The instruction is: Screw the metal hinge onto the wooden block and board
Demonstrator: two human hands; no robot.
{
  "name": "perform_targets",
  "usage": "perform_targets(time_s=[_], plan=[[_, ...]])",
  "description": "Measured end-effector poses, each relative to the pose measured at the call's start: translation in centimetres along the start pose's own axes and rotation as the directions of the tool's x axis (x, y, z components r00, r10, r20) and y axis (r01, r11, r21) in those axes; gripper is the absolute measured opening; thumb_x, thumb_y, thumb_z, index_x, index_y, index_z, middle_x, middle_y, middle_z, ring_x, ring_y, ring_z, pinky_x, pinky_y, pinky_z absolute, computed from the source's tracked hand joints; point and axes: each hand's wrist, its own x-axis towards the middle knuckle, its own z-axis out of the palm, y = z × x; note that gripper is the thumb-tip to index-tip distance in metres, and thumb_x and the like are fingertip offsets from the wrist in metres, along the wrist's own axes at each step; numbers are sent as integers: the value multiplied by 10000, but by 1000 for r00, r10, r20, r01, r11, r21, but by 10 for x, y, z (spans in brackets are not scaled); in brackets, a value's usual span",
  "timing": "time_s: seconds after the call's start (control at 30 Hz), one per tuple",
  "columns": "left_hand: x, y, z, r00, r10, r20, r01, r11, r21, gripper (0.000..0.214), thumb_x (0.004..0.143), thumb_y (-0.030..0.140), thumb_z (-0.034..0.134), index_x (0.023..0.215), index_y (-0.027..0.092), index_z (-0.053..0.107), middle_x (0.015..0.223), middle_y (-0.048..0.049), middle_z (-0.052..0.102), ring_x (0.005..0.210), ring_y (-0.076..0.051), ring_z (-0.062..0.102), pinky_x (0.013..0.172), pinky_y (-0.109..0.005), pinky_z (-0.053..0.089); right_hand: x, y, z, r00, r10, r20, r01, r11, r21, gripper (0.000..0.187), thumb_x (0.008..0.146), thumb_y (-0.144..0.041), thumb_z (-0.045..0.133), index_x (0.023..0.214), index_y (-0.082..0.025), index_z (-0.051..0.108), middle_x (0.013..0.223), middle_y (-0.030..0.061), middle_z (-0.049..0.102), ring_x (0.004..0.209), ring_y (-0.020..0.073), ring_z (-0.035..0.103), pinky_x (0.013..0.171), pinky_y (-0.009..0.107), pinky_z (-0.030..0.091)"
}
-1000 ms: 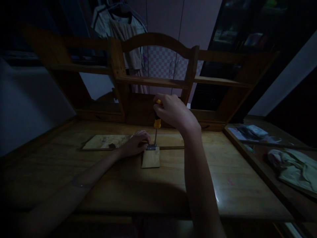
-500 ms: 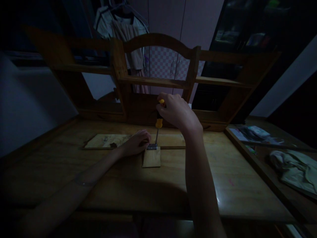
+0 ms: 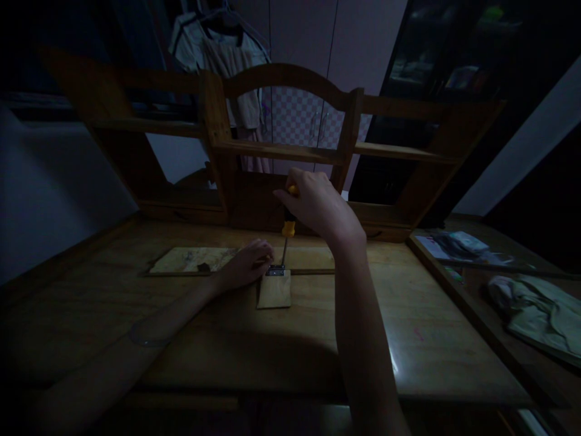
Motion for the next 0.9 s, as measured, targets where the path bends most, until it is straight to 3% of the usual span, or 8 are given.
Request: perform_targets(time_s=[0.2, 0.37, 0.57, 0.9], plan=[[1, 0, 2, 1000, 0, -12, 0, 1000, -6, 97, 964, 138, 518, 977, 207, 585, 992, -50, 607, 974, -219, 557, 847, -355, 473, 1, 3, 6, 1000, -23, -8, 23, 998, -61, 61, 937, -233, 597, 969, -191, 627, 973, 84, 684, 863, 212, 610, 810, 355, 445], [0, 0, 4, 999, 23, -33, -22, 999, 31, 88, 1004, 185, 502, 991, 204, 587, 1008, -60, 609, 992, -222, 562, 867, -363, 479, 1, 3, 9, 1000, -20, -13, 19, 997, -79, 165, 913, -226, 568, 1076, -199, 579, 1058, 105, 670, 940, 246, 605, 859, 385, 443], [0, 4, 4, 999, 17, -35, -16, 1000, 23, 109, 1013, 183, 490, 1006, 206, 596, 1028, -62, 615, 1003, -215, 578, 875, -355, 493, 0, -2, 6, 998, -7, 55, 9, 999, -37, 154, 917, -250, 539, 1053, -197, 588, 1024, 104, 684, 939, 251, 608, 860, 383, 429], [-2, 2, 5, 1000, 19, -6, -19, 1000, 10, 165, 978, 135, 508, 1053, 211, 634, 1086, -69, 620, 1081, -223, 590, 929, -371, 510, 1, -10, 0, 993, -54, 100, 54, 999, 5, 312, 842, -93, 454, 1048, -174, 674, 923, 68, 696, 814, 198, 597, 742, 309, 397]])
